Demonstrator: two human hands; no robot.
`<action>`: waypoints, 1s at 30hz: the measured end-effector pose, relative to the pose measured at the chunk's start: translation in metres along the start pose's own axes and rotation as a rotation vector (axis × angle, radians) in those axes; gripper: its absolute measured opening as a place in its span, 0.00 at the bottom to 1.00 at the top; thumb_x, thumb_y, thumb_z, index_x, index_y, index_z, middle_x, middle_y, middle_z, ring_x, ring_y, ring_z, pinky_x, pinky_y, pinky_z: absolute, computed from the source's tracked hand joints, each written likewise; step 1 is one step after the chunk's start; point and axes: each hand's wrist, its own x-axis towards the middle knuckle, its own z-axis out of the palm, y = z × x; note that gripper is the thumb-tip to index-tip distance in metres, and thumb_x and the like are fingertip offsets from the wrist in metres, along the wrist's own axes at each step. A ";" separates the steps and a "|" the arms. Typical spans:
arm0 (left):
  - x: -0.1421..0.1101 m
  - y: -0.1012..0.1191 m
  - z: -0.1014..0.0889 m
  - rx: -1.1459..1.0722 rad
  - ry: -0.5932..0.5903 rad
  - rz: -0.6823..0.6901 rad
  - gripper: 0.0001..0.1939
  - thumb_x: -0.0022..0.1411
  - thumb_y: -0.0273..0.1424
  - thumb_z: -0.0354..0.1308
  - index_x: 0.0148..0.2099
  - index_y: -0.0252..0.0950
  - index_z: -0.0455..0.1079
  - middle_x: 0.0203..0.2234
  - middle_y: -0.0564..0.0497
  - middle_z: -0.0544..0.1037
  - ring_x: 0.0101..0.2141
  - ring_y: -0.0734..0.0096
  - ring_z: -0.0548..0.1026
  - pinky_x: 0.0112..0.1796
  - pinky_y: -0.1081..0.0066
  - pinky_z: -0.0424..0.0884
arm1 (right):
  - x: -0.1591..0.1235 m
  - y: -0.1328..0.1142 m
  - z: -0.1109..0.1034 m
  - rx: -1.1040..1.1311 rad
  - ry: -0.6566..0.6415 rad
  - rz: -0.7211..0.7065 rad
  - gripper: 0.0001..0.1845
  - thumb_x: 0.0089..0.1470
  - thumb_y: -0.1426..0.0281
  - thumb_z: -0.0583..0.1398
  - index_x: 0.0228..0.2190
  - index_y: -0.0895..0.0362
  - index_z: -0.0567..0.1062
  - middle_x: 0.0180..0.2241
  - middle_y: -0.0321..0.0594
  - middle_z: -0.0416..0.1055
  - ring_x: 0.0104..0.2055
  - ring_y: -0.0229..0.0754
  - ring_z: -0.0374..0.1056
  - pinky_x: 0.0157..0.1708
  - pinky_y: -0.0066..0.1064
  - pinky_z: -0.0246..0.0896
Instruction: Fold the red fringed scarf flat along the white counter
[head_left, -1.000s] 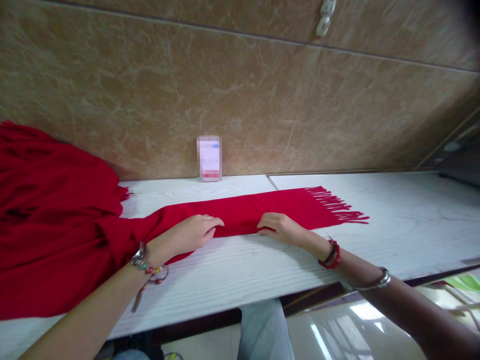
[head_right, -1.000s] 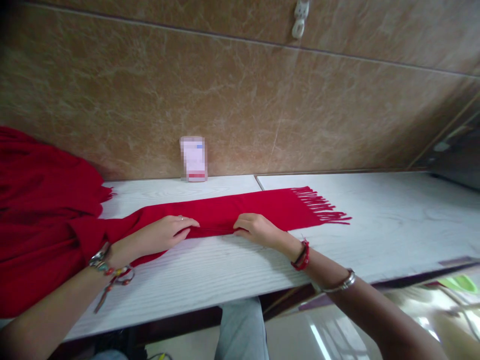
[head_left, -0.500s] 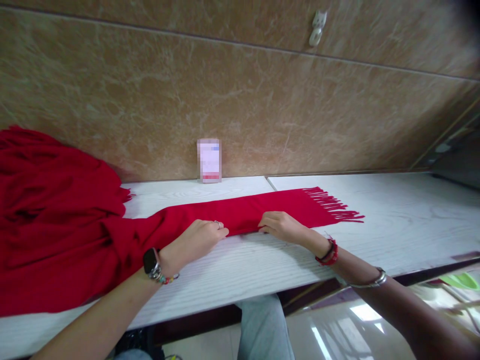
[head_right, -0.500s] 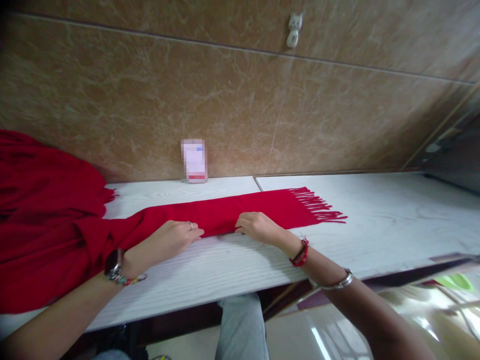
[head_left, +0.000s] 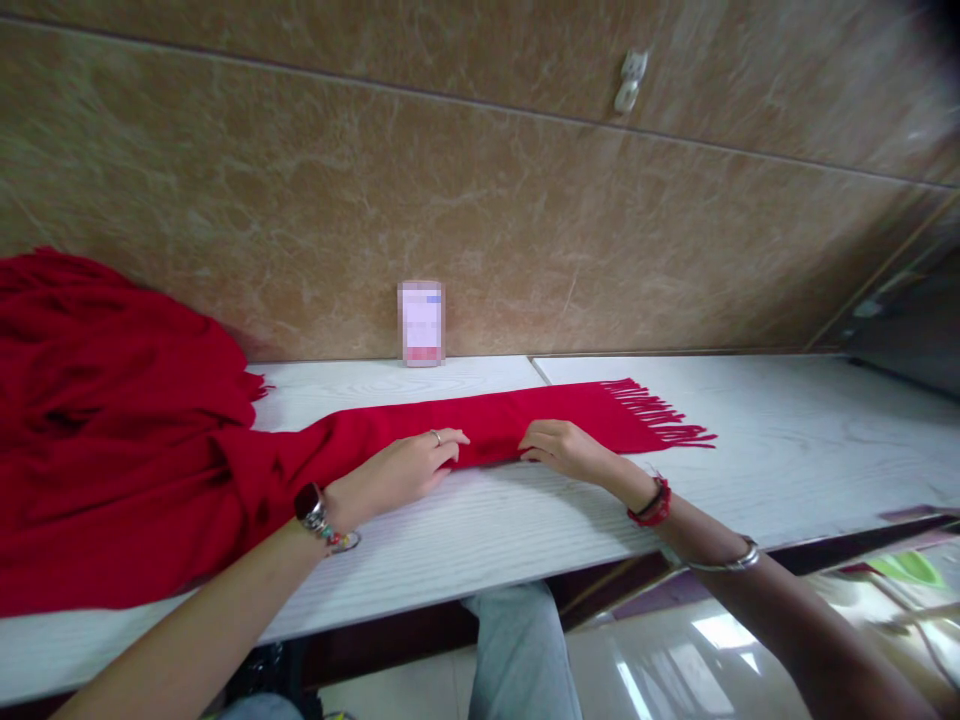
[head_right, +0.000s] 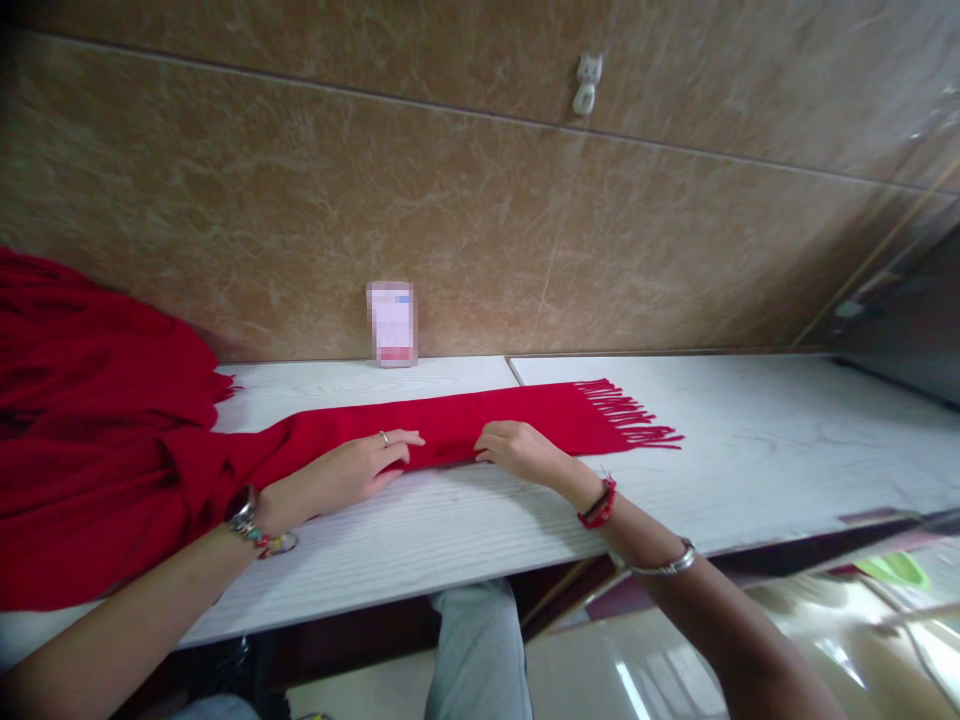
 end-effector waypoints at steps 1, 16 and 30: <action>-0.001 -0.001 0.001 -0.047 -0.039 0.014 0.10 0.64 0.28 0.43 0.43 0.35 0.63 0.55 0.47 0.62 0.52 0.70 0.62 0.51 0.71 0.58 | 0.000 0.000 -0.001 0.031 -0.005 0.006 0.14 0.58 0.68 0.50 0.30 0.59 0.73 0.27 0.43 0.69 0.29 0.38 0.64 0.30 0.28 0.61; 0.005 -0.003 -0.011 -0.145 -0.374 -0.165 0.16 0.66 0.37 0.38 0.51 0.43 0.61 0.60 0.49 0.50 0.60 0.53 0.44 0.51 0.44 0.50 | -0.004 0.011 -0.004 0.464 -0.211 -0.001 0.14 0.53 0.64 0.56 0.38 0.58 0.76 0.39 0.45 0.68 0.42 0.39 0.64 0.45 0.33 0.58; 0.053 -0.039 0.016 -0.093 -0.258 -0.046 0.24 0.65 0.43 0.35 0.62 0.49 0.44 0.61 0.52 0.47 0.60 0.63 0.42 0.55 0.52 0.43 | -0.005 0.017 -0.001 0.502 -0.249 -0.005 0.15 0.54 0.62 0.55 0.38 0.57 0.76 0.39 0.45 0.66 0.43 0.39 0.62 0.46 0.36 0.55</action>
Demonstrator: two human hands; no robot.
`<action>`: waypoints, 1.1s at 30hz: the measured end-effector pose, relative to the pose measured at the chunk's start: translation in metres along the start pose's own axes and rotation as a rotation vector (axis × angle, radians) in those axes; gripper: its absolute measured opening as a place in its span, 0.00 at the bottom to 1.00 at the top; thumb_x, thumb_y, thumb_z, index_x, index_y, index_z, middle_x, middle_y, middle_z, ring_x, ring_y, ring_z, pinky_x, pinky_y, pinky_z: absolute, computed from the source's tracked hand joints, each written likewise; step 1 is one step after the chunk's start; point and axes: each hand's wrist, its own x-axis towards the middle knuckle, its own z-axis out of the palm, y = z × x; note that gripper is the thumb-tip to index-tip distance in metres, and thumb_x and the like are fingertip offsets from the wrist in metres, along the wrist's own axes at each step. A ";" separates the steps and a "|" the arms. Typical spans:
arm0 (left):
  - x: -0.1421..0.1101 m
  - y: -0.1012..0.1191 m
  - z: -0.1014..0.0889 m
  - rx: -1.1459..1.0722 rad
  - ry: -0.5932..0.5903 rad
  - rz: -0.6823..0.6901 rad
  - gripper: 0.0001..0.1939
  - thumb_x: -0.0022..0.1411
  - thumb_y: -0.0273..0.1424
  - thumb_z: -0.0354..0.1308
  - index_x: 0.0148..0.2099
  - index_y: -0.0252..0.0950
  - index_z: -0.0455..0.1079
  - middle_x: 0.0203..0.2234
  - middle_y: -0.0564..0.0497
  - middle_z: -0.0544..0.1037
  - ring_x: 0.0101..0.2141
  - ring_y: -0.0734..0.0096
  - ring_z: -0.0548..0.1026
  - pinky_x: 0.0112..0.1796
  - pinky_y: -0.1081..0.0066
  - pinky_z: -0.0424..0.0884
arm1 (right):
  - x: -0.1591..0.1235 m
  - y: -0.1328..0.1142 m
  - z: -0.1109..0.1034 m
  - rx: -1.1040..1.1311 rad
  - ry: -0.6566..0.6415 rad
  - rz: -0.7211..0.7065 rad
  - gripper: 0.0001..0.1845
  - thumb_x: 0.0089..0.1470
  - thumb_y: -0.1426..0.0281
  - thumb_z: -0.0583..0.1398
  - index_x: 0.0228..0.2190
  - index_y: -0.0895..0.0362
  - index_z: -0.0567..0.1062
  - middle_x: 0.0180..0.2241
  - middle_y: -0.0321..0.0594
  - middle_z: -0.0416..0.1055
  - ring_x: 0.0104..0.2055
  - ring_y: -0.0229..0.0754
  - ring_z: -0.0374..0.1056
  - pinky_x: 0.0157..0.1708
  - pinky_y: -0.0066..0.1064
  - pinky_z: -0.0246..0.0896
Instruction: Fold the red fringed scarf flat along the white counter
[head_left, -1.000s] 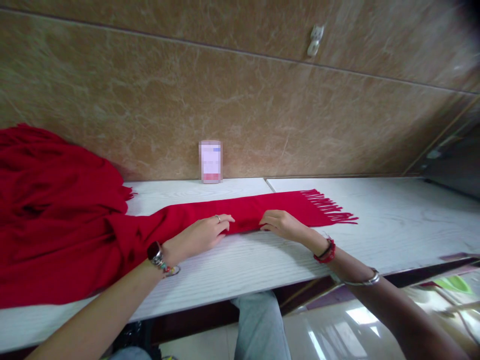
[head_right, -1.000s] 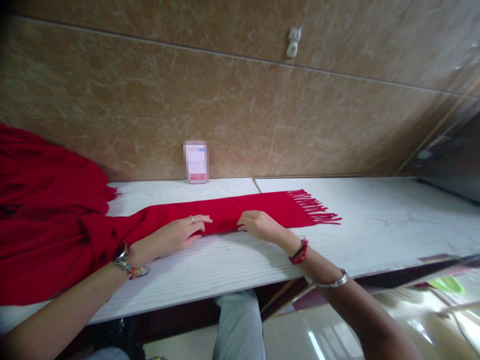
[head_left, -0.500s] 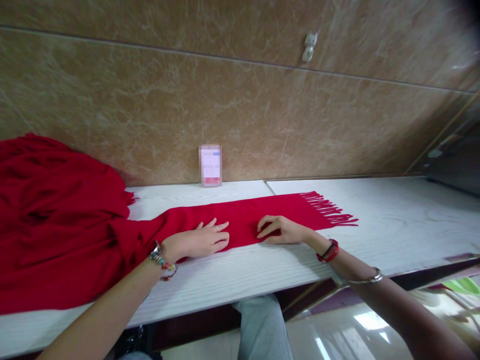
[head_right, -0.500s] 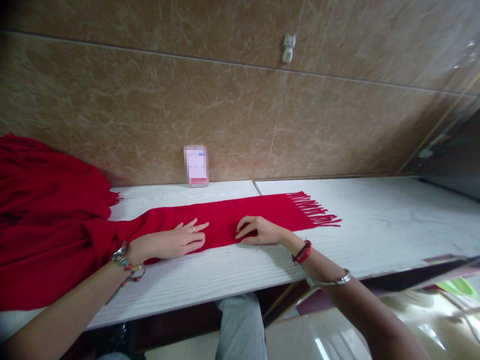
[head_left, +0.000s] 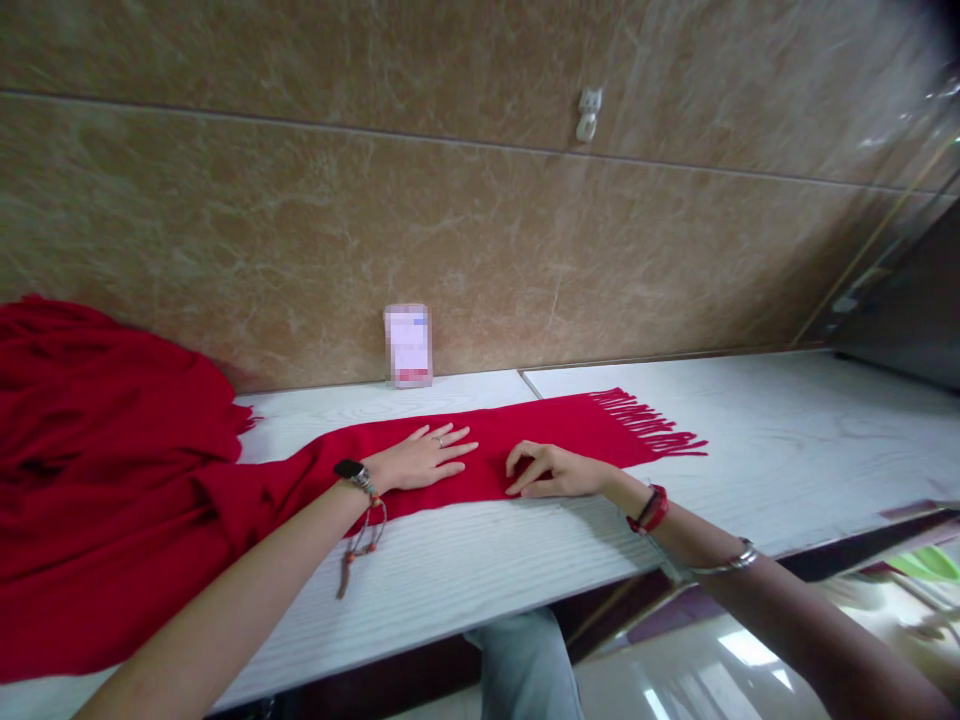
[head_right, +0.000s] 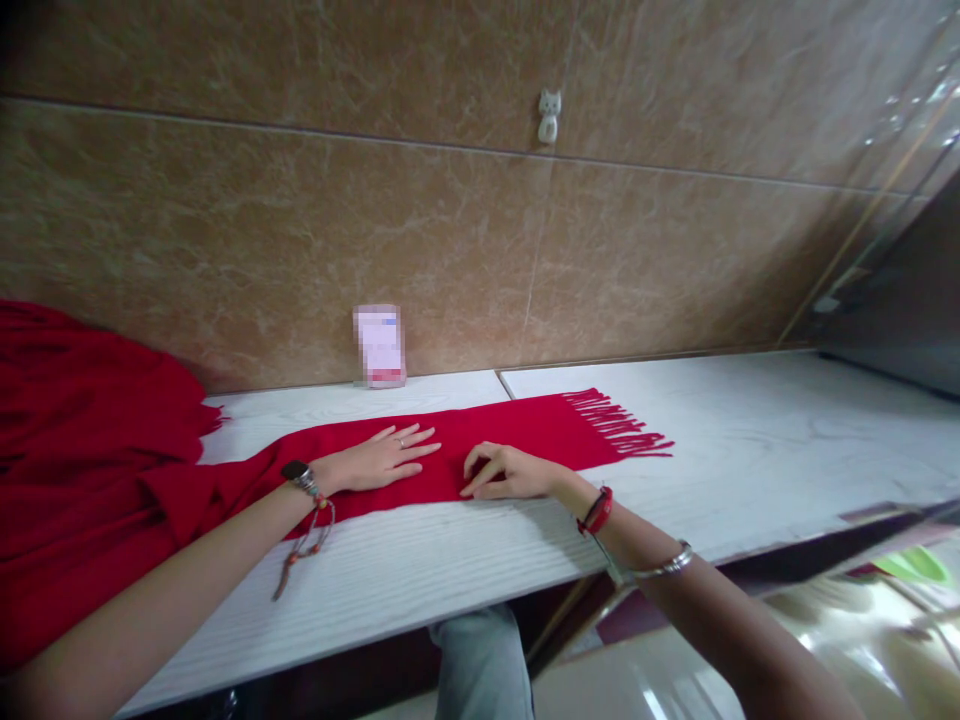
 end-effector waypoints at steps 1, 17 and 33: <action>0.003 -0.001 -0.003 0.006 0.003 -0.017 0.23 0.65 0.43 0.35 0.61 0.48 0.46 0.61 0.51 0.47 0.60 0.62 0.43 0.54 0.52 0.44 | 0.000 -0.001 -0.001 0.003 -0.008 -0.002 0.15 0.54 0.62 0.55 0.38 0.57 0.76 0.39 0.45 0.66 0.43 0.39 0.62 0.46 0.36 0.55; 0.051 0.016 0.008 0.006 0.055 -0.029 0.28 0.63 0.47 0.34 0.63 0.45 0.43 0.62 0.49 0.43 0.60 0.57 0.39 0.54 0.48 0.39 | -0.013 0.027 0.010 -0.578 0.132 0.777 0.37 0.54 0.48 0.44 0.58 0.57 0.50 0.60 0.52 0.45 0.61 0.57 0.39 0.49 0.66 0.37; 0.049 0.006 0.021 0.068 0.215 -0.160 0.36 0.60 0.51 0.34 0.63 0.32 0.44 0.61 0.43 0.47 0.60 0.61 0.42 0.56 0.58 0.42 | 0.023 0.029 0.000 -0.555 0.144 0.660 0.34 0.56 0.51 0.42 0.59 0.55 0.46 0.62 0.44 0.39 0.63 0.51 0.33 0.54 0.58 0.36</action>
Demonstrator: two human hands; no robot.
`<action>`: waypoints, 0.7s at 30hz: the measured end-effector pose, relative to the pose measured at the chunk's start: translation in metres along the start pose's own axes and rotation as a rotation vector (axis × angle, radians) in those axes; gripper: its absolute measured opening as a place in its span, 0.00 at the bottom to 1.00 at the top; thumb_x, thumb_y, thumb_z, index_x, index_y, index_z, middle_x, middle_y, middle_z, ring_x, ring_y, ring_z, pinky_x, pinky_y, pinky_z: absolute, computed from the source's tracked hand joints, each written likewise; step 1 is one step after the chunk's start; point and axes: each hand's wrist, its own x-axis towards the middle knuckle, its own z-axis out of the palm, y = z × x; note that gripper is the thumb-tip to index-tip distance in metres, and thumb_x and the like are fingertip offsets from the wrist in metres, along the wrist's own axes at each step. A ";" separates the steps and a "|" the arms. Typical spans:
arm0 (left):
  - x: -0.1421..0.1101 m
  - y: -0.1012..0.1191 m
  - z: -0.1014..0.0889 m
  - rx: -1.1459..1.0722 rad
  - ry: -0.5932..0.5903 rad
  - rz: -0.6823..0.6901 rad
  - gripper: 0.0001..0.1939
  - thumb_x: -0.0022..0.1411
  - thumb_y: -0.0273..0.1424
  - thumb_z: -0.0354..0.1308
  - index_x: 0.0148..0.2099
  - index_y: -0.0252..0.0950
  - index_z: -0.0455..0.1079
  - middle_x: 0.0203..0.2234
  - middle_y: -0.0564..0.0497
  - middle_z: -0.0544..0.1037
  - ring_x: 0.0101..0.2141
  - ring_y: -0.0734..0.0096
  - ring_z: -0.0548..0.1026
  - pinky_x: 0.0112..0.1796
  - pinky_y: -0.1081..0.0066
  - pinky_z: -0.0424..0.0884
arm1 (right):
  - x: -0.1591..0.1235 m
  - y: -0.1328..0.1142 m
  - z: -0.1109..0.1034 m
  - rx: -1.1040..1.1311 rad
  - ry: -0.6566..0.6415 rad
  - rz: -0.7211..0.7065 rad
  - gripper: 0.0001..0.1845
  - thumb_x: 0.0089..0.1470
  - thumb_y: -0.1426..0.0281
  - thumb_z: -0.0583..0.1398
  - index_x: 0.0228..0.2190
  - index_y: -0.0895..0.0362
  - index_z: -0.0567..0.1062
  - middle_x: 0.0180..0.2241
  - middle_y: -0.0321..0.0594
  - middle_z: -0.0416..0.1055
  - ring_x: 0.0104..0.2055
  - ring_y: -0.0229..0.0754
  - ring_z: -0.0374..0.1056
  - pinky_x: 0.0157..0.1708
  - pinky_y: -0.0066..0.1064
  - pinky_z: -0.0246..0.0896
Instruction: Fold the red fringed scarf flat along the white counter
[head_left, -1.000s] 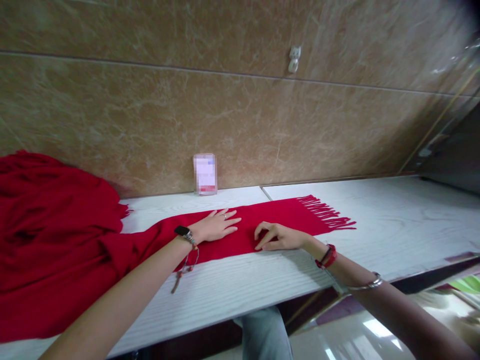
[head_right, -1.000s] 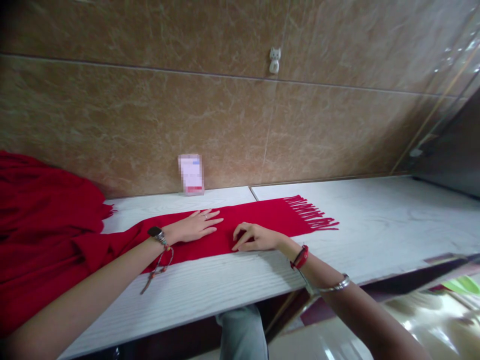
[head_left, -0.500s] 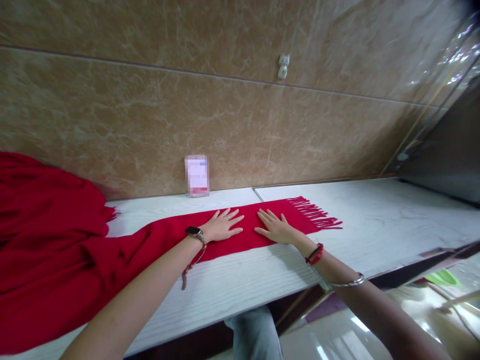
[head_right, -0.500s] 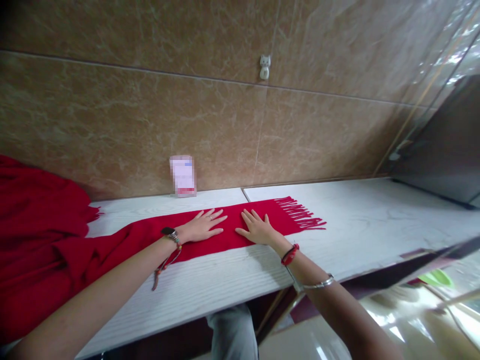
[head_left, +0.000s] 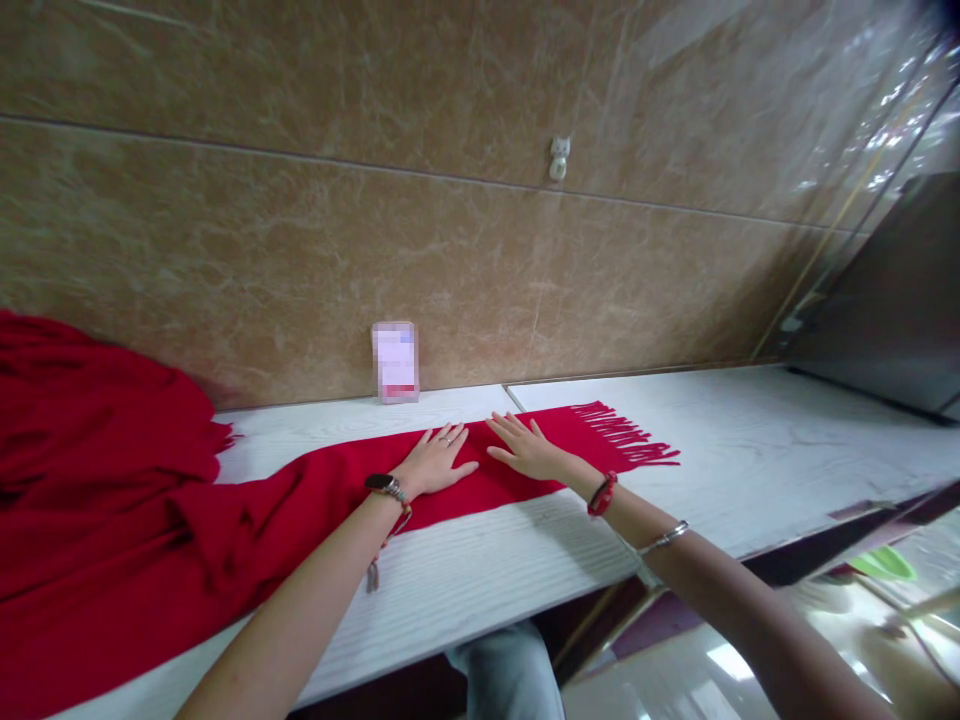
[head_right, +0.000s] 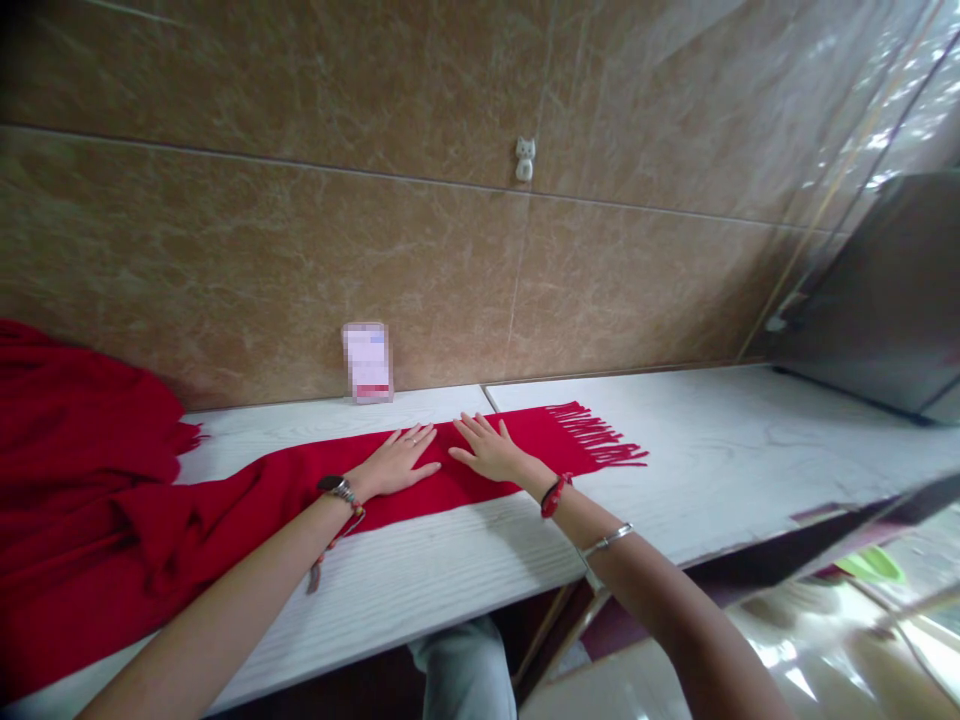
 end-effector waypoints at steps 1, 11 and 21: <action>0.000 0.000 0.000 0.003 0.001 -0.004 0.37 0.60 0.51 0.34 0.63 0.31 0.44 0.61 0.43 0.47 0.60 0.61 0.42 0.56 0.59 0.42 | 0.005 -0.001 0.002 -0.009 -0.023 -0.038 0.34 0.57 0.52 0.41 0.59 0.55 0.46 0.62 0.44 0.40 0.63 0.51 0.34 0.54 0.57 0.38; -0.001 0.001 -0.003 0.008 -0.016 0.002 0.37 0.60 0.50 0.35 0.62 0.29 0.45 0.61 0.43 0.47 0.60 0.62 0.43 0.56 0.59 0.42 | 0.000 0.094 0.026 -0.262 -0.012 -0.058 0.23 0.60 0.65 0.41 0.57 0.52 0.54 0.60 0.46 0.47 0.61 0.51 0.43 0.49 0.57 0.51; -0.001 0.000 0.000 0.000 0.004 0.008 0.36 0.60 0.51 0.34 0.62 0.30 0.46 0.61 0.43 0.47 0.60 0.61 0.44 0.56 0.58 0.43 | -0.001 0.113 0.012 -0.215 0.129 0.170 0.27 0.60 0.63 0.42 0.58 0.62 0.52 0.59 0.54 0.46 0.61 0.52 0.42 0.54 0.51 0.46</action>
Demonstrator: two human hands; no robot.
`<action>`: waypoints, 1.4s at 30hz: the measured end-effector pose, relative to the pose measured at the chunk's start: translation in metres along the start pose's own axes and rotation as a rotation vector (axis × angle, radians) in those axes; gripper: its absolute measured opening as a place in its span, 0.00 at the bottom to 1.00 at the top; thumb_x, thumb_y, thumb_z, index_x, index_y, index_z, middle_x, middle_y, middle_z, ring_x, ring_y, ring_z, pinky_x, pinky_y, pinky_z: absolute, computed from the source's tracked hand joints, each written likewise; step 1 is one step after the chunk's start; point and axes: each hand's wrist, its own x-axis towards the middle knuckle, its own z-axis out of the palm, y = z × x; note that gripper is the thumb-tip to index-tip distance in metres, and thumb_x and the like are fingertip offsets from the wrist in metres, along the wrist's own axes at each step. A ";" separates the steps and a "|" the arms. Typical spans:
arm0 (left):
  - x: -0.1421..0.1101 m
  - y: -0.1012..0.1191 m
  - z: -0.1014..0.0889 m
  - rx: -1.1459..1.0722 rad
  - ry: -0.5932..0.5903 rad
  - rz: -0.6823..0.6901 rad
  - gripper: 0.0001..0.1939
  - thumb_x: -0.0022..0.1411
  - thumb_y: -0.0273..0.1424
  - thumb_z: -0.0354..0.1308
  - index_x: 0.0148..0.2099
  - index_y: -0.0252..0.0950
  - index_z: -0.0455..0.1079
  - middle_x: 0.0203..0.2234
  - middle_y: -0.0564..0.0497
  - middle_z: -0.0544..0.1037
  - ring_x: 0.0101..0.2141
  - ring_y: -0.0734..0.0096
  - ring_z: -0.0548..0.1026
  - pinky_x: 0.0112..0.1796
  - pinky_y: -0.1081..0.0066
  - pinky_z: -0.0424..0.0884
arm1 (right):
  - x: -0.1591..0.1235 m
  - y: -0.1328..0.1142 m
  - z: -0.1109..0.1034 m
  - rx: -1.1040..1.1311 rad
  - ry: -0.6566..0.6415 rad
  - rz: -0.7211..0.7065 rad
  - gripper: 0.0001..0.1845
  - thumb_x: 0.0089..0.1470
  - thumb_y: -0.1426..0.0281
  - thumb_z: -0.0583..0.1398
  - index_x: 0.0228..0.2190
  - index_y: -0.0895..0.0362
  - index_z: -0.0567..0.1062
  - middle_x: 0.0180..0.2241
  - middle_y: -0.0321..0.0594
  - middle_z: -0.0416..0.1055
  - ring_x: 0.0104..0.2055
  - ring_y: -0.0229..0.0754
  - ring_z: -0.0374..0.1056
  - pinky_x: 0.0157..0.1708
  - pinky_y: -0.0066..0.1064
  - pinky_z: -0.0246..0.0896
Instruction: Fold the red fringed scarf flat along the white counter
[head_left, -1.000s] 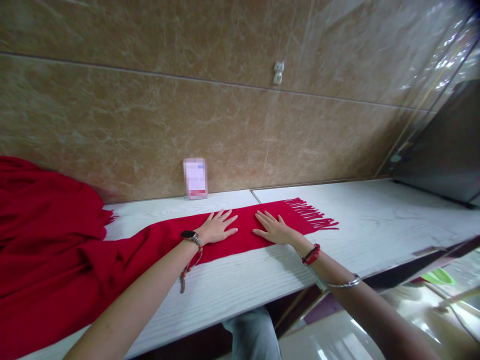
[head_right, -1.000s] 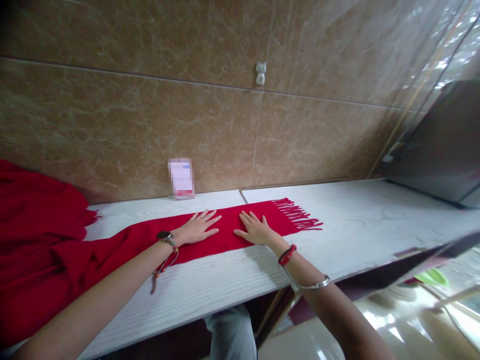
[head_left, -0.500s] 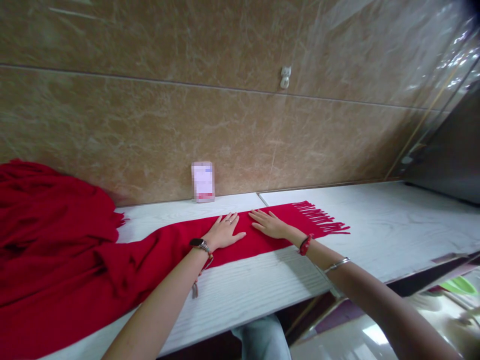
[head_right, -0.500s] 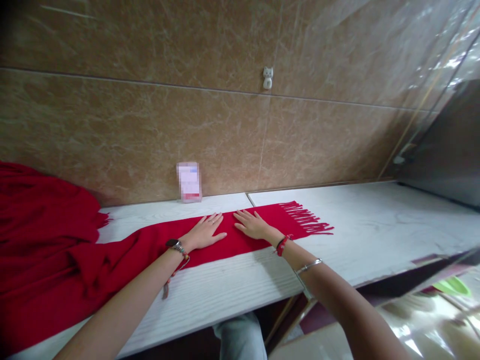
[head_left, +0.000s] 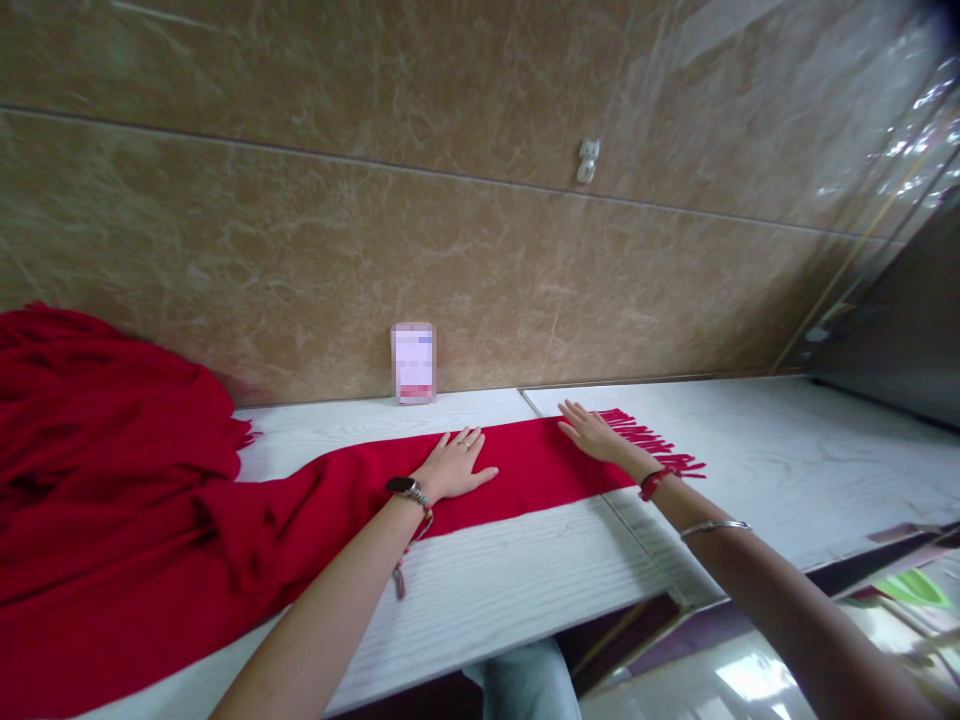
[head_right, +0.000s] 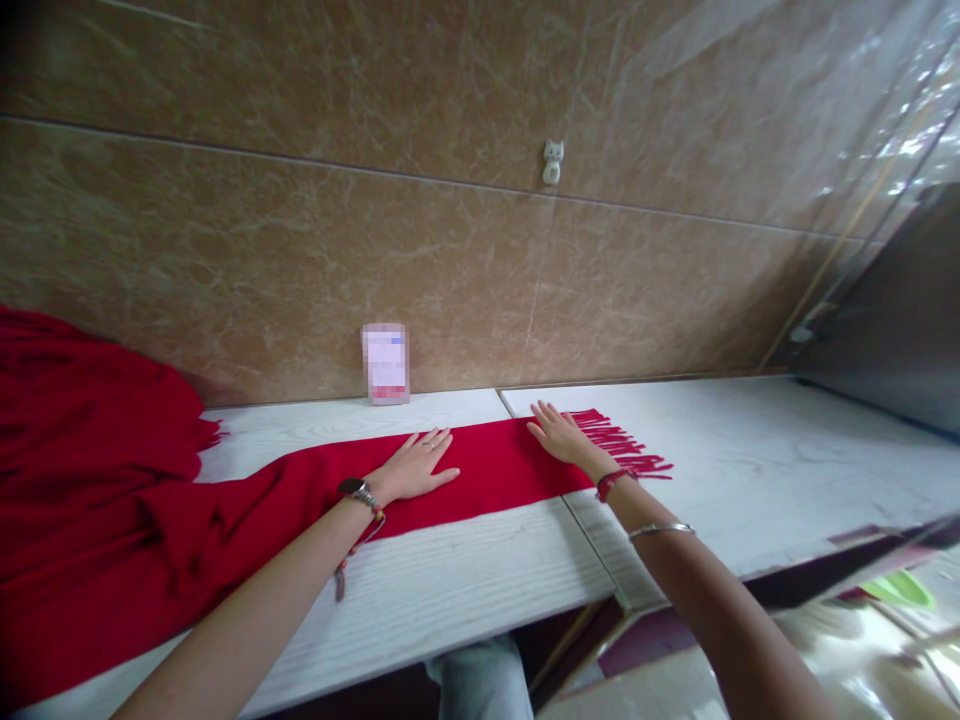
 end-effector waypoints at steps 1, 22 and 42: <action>0.000 0.000 0.000 0.003 0.001 -0.001 0.36 0.60 0.50 0.34 0.62 0.30 0.46 0.61 0.43 0.47 0.60 0.61 0.44 0.56 0.58 0.43 | 0.003 -0.015 -0.002 0.051 0.002 -0.037 0.28 0.60 0.62 0.41 0.58 0.63 0.50 0.60 0.54 0.44 0.61 0.51 0.40 0.55 0.49 0.45; 0.001 0.000 -0.002 0.008 -0.012 0.001 0.35 0.61 0.50 0.35 0.62 0.31 0.45 0.61 0.44 0.46 0.60 0.63 0.42 0.56 0.59 0.42 | -0.007 0.061 0.005 -0.108 -0.159 0.195 0.25 0.60 0.65 0.37 0.56 0.53 0.56 0.59 0.47 0.50 0.60 0.53 0.44 0.50 0.64 0.41; 0.004 -0.003 0.000 0.000 -0.003 -0.004 0.35 0.61 0.49 0.36 0.62 0.30 0.46 0.61 0.43 0.48 0.60 0.63 0.46 0.56 0.59 0.42 | -0.068 0.037 -0.004 -0.039 -0.045 -0.161 0.22 0.60 0.67 0.41 0.54 0.58 0.59 0.57 0.51 0.53 0.60 0.50 0.45 0.53 0.53 0.48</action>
